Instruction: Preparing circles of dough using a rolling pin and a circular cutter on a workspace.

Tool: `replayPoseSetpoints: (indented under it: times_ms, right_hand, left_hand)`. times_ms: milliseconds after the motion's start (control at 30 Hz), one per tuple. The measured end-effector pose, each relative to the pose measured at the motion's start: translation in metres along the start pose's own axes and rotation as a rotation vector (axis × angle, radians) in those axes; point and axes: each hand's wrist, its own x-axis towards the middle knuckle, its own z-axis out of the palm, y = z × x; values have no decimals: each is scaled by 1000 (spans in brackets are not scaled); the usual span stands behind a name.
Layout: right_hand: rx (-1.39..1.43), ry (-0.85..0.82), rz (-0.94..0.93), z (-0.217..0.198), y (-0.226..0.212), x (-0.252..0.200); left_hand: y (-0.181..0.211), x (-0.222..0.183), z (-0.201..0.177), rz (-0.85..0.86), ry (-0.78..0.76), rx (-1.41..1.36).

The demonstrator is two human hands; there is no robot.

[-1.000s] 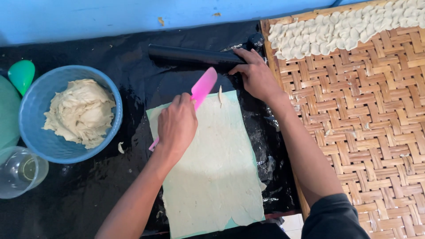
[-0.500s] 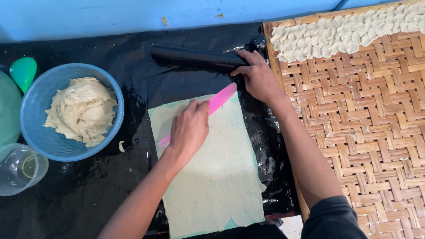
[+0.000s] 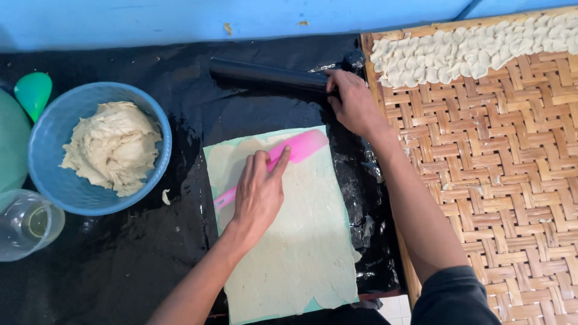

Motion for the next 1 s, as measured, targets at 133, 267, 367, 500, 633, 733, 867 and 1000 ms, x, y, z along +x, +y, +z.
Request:
replayPoseSetpoints:
  times_ms: [133,267,367,500,633,733,867,1000]
  right_hand:
    - [-25,-73,145,0,-1,3]
    - [-228,-65,35,-14,-8,-2]
    - [-236,-68,52,-31,-29,-22]
    - [-161,-48,14,-42,-44,-47]
    - [-305,-58,-151,-42,-51,-59]
    - [-367,-122,-221,-39,-58,-57]
    - [-371,-192,-306,-28,-55,-47]
    - [-303,-213,-263,-24,-50,-43]
  left_hand:
    - [-10,-12,-8,-140,46,-132]
    - [-32,-39,-35,-314,170,168]
    - [-46,-64,-42,-440,139,205]
    - [-45,-70,-47,-393,248,182]
    - [-23,-48,-58,-183,448,102]
    - [-15,-20,-55,-59,478,64]
    - [-18,18,-40,92,289,26]
    - [-28,26,-12,100,126,112]
